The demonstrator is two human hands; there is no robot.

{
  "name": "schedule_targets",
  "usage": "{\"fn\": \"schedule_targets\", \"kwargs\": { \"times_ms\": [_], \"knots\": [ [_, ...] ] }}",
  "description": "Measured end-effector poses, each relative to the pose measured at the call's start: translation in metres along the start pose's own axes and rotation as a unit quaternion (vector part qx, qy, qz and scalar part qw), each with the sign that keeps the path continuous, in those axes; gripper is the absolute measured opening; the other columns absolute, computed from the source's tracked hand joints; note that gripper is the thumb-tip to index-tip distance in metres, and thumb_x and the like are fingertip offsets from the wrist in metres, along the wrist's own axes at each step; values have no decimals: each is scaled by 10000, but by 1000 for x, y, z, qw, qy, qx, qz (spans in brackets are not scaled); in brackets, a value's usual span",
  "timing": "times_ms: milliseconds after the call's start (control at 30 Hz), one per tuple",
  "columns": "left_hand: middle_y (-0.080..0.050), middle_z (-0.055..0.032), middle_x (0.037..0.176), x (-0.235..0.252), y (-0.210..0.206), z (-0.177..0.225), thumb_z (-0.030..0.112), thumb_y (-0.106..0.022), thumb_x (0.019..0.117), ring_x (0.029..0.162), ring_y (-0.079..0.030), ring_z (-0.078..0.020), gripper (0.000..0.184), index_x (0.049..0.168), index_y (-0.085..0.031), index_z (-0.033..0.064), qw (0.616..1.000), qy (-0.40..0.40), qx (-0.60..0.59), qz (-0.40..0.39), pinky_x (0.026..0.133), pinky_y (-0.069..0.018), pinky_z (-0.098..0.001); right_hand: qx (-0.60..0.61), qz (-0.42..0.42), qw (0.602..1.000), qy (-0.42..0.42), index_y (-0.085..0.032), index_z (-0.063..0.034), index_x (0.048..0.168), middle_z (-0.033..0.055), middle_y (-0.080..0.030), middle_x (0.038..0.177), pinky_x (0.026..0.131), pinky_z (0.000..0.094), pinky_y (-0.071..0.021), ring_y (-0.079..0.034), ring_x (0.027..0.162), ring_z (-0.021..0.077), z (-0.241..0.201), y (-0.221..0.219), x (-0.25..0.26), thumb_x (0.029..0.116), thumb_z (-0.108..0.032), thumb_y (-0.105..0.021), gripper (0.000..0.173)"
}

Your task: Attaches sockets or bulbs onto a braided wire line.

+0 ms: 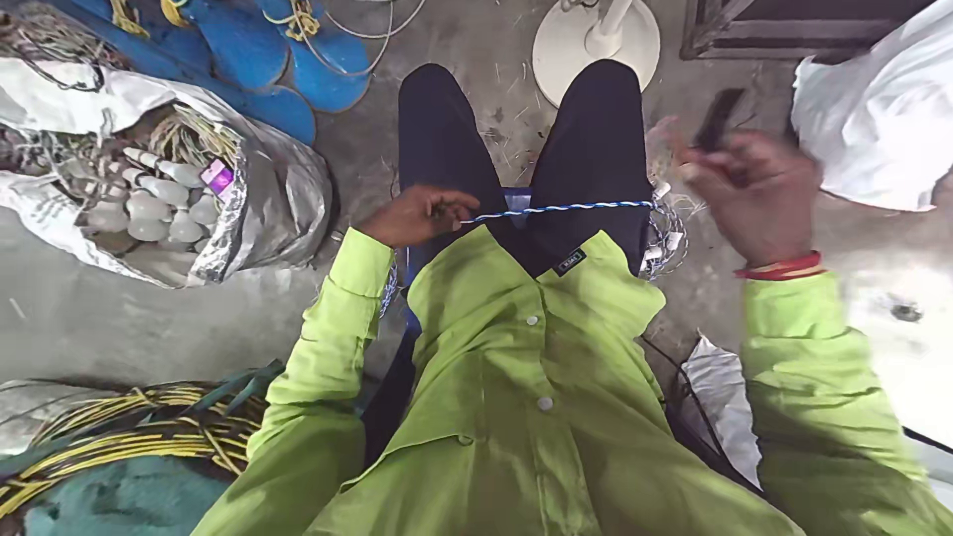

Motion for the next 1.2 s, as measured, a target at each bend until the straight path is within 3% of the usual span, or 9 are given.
{"fn": "schedule_targets", "kwargs": {
  "times_ms": [133,200,267,433,767,867,967,1033,1200],
  "knots": [
    [-709,-75,1141,-3,0,-2,-22,-575,926,933,-665,-96,435,1349,-641,58,1000,-15,-2,-12,845,-555,-287,-35,-137,983,114,-688,-22,1261,142,-725,1190,1000,410,-551,-691,1107,224,-46,-75,0,887,-339,-792,502],
    [-711,-76,1132,-3,1,-1,-39,-579,934,917,-662,-91,423,1341,-645,56,1000,-25,-1,-8,833,-552,-278,-74,-164,974,138,-725,-67,1226,129,-737,1148,990,488,-517,-684,1093,272,-52,-90,0,907,-345,-768,425],
    [-712,-81,1119,-2,1,-1,-38,-571,924,902,-659,-94,428,1336,-647,49,999,-43,0,-6,816,-551,-278,-95,-153,975,133,-749,-52,1163,152,-739,1082,937,470,-544,-699,1021,280,-50,-88,1,943,-282,-732,318],
    [-702,-103,1131,2,0,-4,-33,-608,930,907,-661,-125,414,1337,-640,37,999,-45,-9,-7,809,-558,-305,-79,-103,991,39,-713,32,1159,185,-732,1082,932,379,-578,-718,976,207,-23,-43,2,913,-172,-767,324],
    [-734,-55,1011,3,2,-4,63,-680,963,806,-651,-68,267,1227,-720,66,999,-37,0,18,753,-554,-267,-143,-92,968,-183,-614,29,1300,242,-701,1186,957,570,-534,-697,1060,371,47,38,-14,960,-76,-711,369],
    [-737,-51,1001,4,5,-4,111,-679,973,805,-654,-68,248,1214,-732,83,999,-39,15,11,762,-558,-281,-99,-77,978,-168,-595,14,1327,179,-701,1214,950,395,-571,-705,1054,202,37,40,-6,951,-82,-704,403],
    [-743,-33,947,2,10,1,121,-682,971,765,-656,-44,239,1199,-734,71,1000,-30,-6,-6,737,-566,-252,-3,-11,994,-110,-591,-15,1293,18,-707,1140,908,252,-575,-679,985,25,15,41,24,958,-202,-712,402],
    [-736,-12,900,-1,13,7,148,-685,973,717,-640,-33,255,1213,-726,69,1000,-2,-8,-10,694,-558,-243,67,11,995,-74,-587,-63,1279,-46,-715,1142,932,283,-585,-694,1014,49,7,32,57,988,-255,-681,362],
    [-730,2,848,-4,13,15,275,-663,980,692,-653,-61,281,1191,-748,109,999,-7,51,-18,659,-582,-314,175,1,984,-40,-657,-48,1197,-5,-751,1050,876,318,-610,-726,957,124,-12,-36,146,1055,-216,-569,237]
  ]
}}
Point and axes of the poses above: each hand's wrist, its own x-axis towards the middle knuckle, its own y-axis out of the back of the hand, z = x × y, the point moved 8 cm from there along x, towards the middle knuckle
